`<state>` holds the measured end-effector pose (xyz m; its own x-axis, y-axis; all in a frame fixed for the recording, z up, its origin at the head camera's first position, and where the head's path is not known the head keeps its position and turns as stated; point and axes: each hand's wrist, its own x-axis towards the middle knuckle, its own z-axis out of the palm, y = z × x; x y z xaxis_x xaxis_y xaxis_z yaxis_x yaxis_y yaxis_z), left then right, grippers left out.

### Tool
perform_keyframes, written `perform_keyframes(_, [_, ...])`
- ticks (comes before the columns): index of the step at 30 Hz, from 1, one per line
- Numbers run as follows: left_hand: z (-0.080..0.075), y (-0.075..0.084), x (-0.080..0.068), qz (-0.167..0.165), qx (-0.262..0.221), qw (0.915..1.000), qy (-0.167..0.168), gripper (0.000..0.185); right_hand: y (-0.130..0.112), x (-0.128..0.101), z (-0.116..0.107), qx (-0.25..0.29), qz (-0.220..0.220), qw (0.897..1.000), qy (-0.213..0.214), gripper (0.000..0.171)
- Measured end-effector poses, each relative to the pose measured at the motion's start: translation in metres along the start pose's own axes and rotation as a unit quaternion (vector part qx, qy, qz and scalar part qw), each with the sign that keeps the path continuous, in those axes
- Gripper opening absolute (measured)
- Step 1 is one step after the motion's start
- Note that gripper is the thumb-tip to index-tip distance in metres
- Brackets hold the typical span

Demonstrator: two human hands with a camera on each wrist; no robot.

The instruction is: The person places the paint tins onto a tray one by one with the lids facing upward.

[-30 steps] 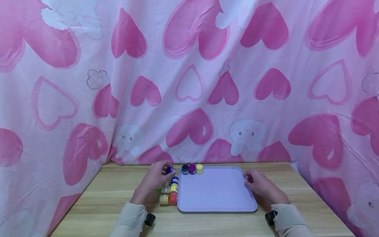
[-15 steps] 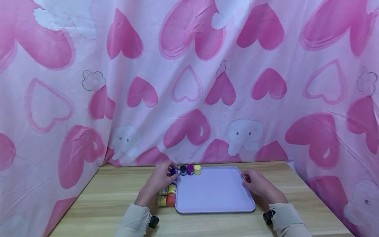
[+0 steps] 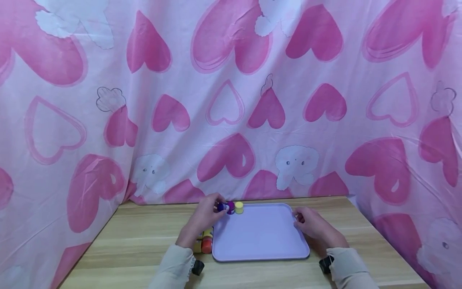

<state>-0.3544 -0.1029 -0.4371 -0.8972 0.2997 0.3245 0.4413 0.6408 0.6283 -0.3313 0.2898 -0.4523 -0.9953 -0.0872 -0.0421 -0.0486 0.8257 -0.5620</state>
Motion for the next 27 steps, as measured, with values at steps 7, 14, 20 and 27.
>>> perform_keyframes(7, [0.012,0.008,0.012,0.024,-0.006,0.9996,0.017,0.024,0.002,0.003,0.0,-0.012,-0.013,1.0,0.0,0.033])
perform_keyframes(14, [0.025,0.013,0.023,0.069,0.003,0.9969,0.037,0.023,0.004,0.003,0.001,-0.009,-0.018,1.0,0.001,0.032])
perform_keyframes(20, [0.035,0.018,0.03,0.101,-0.005,0.993,0.061,0.02,0.004,0.003,0.002,-0.009,-0.017,1.0,0.002,0.033])
perform_keyframes(27, [0.044,0.021,0.039,0.124,0.005,0.9886,0.085,0.022,0.002,0.003,0.001,-0.009,-0.014,1.0,0.004,0.035])
